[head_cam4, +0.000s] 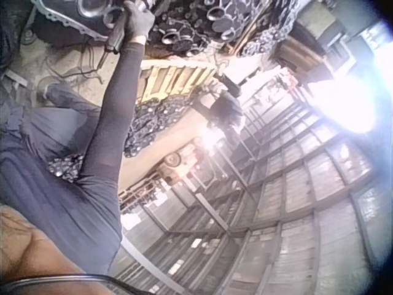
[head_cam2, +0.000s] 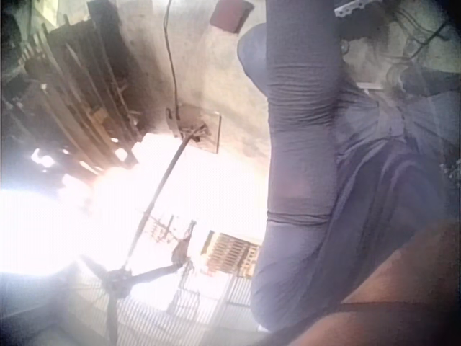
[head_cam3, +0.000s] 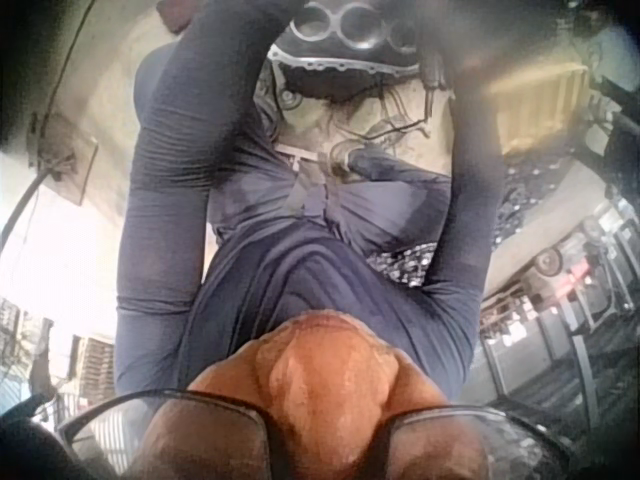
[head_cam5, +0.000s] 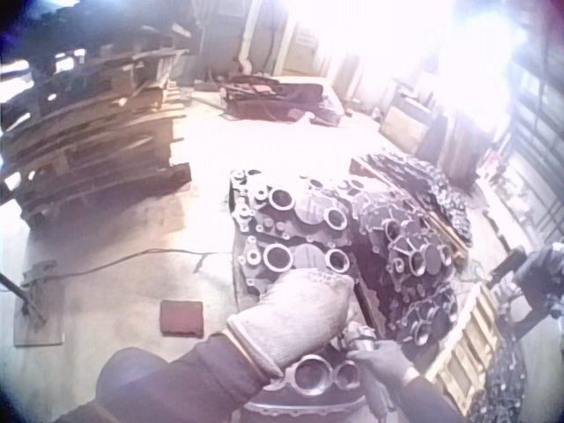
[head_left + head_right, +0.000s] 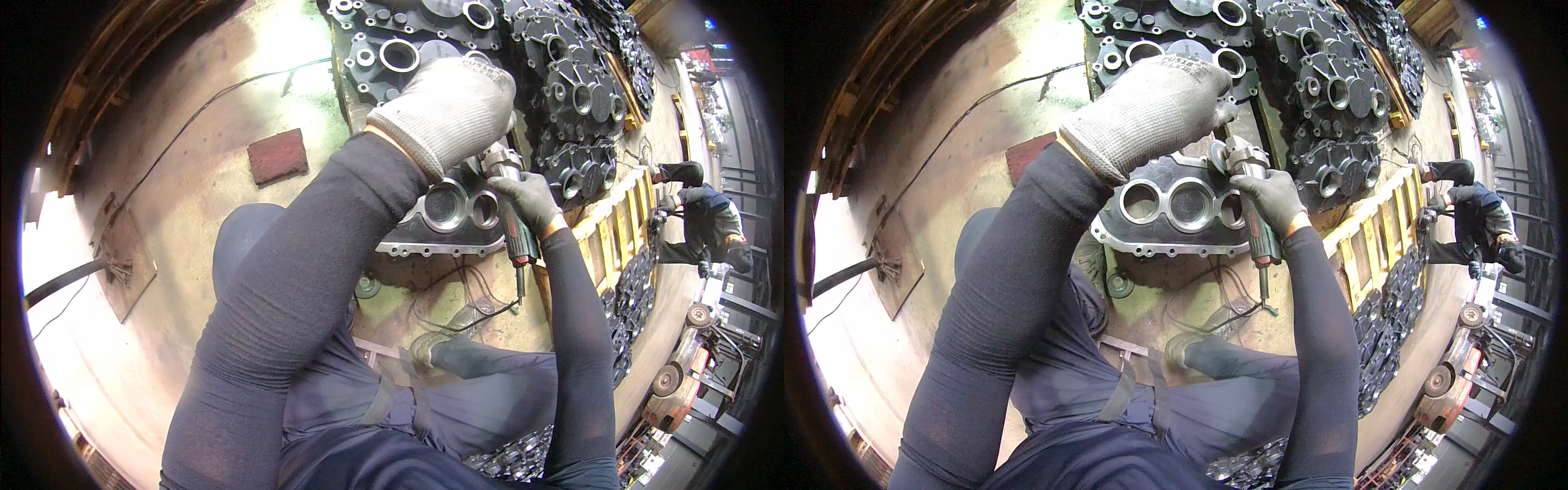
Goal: The person sits on the floor and uses a handheld angle grinder to smooth the edges and surfaces of several metal engine parts. They handle each part individually, rotating them to access different areas, and then place them back on a wooden pallet.
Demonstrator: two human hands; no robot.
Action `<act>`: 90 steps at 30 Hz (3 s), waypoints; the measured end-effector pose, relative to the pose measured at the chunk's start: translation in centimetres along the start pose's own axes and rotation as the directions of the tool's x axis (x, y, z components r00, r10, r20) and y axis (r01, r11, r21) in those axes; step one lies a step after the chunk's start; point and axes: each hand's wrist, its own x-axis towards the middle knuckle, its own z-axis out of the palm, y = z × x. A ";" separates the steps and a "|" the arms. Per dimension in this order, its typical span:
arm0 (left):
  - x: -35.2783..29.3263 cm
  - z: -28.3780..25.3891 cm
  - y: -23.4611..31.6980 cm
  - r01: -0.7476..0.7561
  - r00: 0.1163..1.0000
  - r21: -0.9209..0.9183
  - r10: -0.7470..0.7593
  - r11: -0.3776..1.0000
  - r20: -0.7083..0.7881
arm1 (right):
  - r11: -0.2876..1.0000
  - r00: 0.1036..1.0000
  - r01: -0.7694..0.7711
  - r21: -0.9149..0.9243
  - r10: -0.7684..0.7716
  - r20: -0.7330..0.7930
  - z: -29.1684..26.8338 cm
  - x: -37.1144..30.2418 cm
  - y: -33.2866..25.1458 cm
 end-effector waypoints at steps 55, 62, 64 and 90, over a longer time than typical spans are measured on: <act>-2.6 -5.8 -8.1 0.159 0.943 -0.166 -0.199 0.973 -0.267 | 0.786 0.950 0.282 -0.551 -0.148 0.274 12.7 0.3 -18.0; -3.3 -6.6 -9.2 0.151 0.962 -0.289 -0.207 0.945 -0.176 | 0.694 0.946 0.267 -0.668 -0.058 0.318 15.3 -1.3 -20.2; -3.3 -6.5 -9.2 0.160 0.961 -0.278 -0.213 0.947 -0.174 | 0.697 0.940 0.251 -0.672 -0.010 0.341 15.7 -1.8 -20.5; -4.4 -6.9 -9.2 0.088 0.972 -0.238 -0.136 0.967 -0.193 | 0.457 0.821 0.568 -0.684 -0.261 0.507 17.3 -10.4 -17.7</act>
